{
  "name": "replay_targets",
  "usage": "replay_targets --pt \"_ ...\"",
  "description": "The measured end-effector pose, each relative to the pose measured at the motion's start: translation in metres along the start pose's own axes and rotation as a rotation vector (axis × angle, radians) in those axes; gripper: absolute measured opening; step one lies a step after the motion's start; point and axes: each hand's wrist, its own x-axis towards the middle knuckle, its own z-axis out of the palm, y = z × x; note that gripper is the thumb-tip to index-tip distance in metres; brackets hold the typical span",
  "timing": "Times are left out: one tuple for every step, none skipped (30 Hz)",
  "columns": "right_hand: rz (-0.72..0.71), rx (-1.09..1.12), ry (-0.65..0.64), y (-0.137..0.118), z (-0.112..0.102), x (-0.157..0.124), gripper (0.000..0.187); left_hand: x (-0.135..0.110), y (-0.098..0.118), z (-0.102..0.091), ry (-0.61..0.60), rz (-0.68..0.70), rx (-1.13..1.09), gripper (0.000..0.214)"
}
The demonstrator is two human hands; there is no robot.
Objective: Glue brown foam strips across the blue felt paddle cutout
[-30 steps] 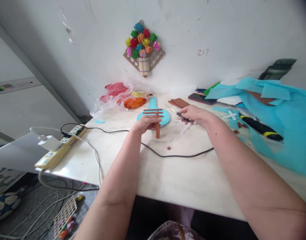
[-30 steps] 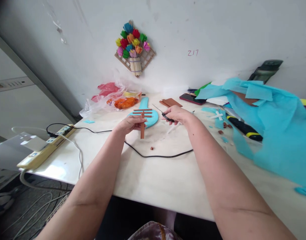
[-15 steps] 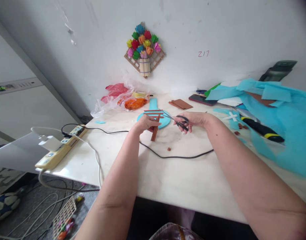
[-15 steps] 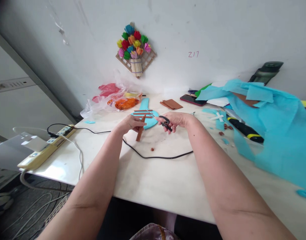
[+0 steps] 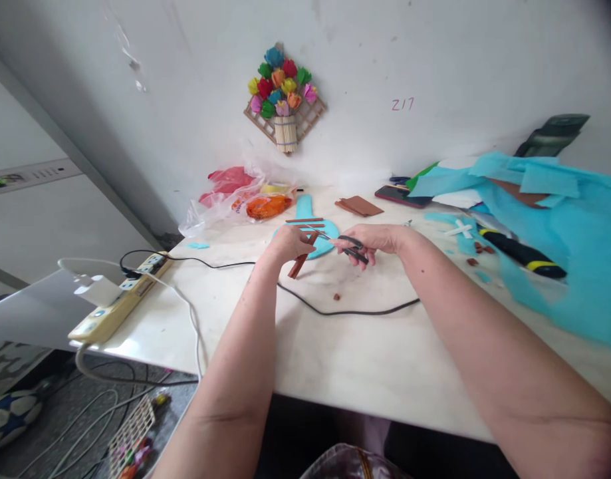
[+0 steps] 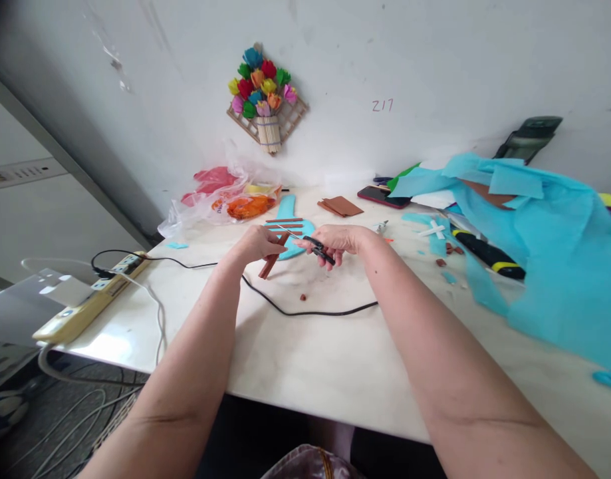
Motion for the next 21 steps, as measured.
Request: replay_targets --pt "0.005 0.001 0.001 -0.0007 0.0010 0.0006 0.053 -0.0003 0.0011 -0.0003 -0.017 0.004 0.077 0.019" --pt "0.008 0.002 0.004 -0.0015 0.0020 0.0009 0.053 -0.0007 0.0025 -0.0006 -0.039 0.004 0.161 0.019" --pt "0.011 0.002 0.006 -0.0026 0.0030 0.0010 0.053 -0.0011 0.0040 -0.0008 -0.061 0.000 0.237 0.020" --pt "0.014 -0.001 0.010 -0.0037 0.0039 0.0010 0.053 -0.0014 0.0052 -0.0009 -0.062 0.003 0.266 0.019" --pt "0.015 -0.008 0.010 -0.0048 0.0047 0.0009 0.053 -0.0015 0.0061 -0.0010 -0.064 0.005 0.278 0.019" --pt "0.016 -0.015 0.007 -0.0058 0.0053 0.0007 0.053 -0.0016 0.0064 -0.0009 -0.068 0.004 0.282 0.017" --pt "0.017 -0.024 0.001 -0.0066 0.0057 0.0006 0.052 -0.0015 0.0063 -0.0008 -0.074 0.000 0.283 0.016" --pt "0.016 -0.031 -0.007 -0.0071 0.0061 0.0006 0.052 -0.0014 0.0060 -0.0007 -0.083 -0.006 0.283 0.014" --pt "0.014 -0.037 -0.016 -0.0075 0.0063 0.0005 0.051 -0.0013 0.0054 -0.0006 -0.095 -0.011 0.282 0.013" --pt "0.011 -0.040 -0.023 -0.0076 0.0065 0.0004 0.051 -0.0013 0.0050 -0.0006 -0.108 -0.015 0.282 0.013" --pt "0.006 -0.042 -0.028 -0.0076 0.0067 0.0003 0.051 -0.0014 0.0046 -0.0005 -0.120 -0.020 0.283 0.012" --pt "-0.001 -0.044 -0.031 -0.0075 0.0070 0.0001 0.050 -0.0016 0.0045 -0.0005 -0.127 -0.028 0.284 0.012" --pt "-0.009 -0.045 -0.033 -0.0074 0.0073 -0.0002 0.050 -0.0019 0.0046 -0.0005 -0.133 -0.032 0.284 0.013" --pt "-0.018 -0.046 -0.035 -0.0074 0.0077 -0.0005 0.050 -0.0022 0.0049 -0.0004 -0.134 -0.034 0.282 0.013" --pt "-0.026 -0.046 -0.036 -0.0074 0.0082 -0.0007 0.049 -0.0024 0.0052 -0.0004 -0.135 -0.035 0.279 0.014" --pt "-0.035 -0.046 -0.035 -0.0076 0.0087 -0.0009 0.048 -0.0026 0.0055 -0.0004 -0.136 -0.035 0.277 0.014" --pt "-0.041 -0.046 -0.031 -0.0077 0.0092 -0.0010 0.047 -0.0026 0.0058 -0.0003 -0.138 -0.033 0.273 0.015" --pt "-0.044 -0.047 -0.023 -0.0080 0.0096 -0.0010 0.046 -0.0026 0.0060 -0.0002 -0.140 -0.032 0.269 0.015" --pt "-0.044 -0.047 -0.013 -0.0082 0.0101 -0.0008 0.044 -0.0025 0.0061 -0.0002 -0.143 -0.032 0.265 0.015" --pt "-0.042 -0.048 -0.004 -0.0084 0.0105 -0.0005 0.043 -0.0023 0.0062 -0.0001 -0.143 -0.035 0.263 0.015" --pt "-0.039 -0.047 0.005 -0.0085 0.0109 -0.0002 0.042 -0.0023 0.0062 -0.0001 -0.143 -0.035 0.257 0.015"
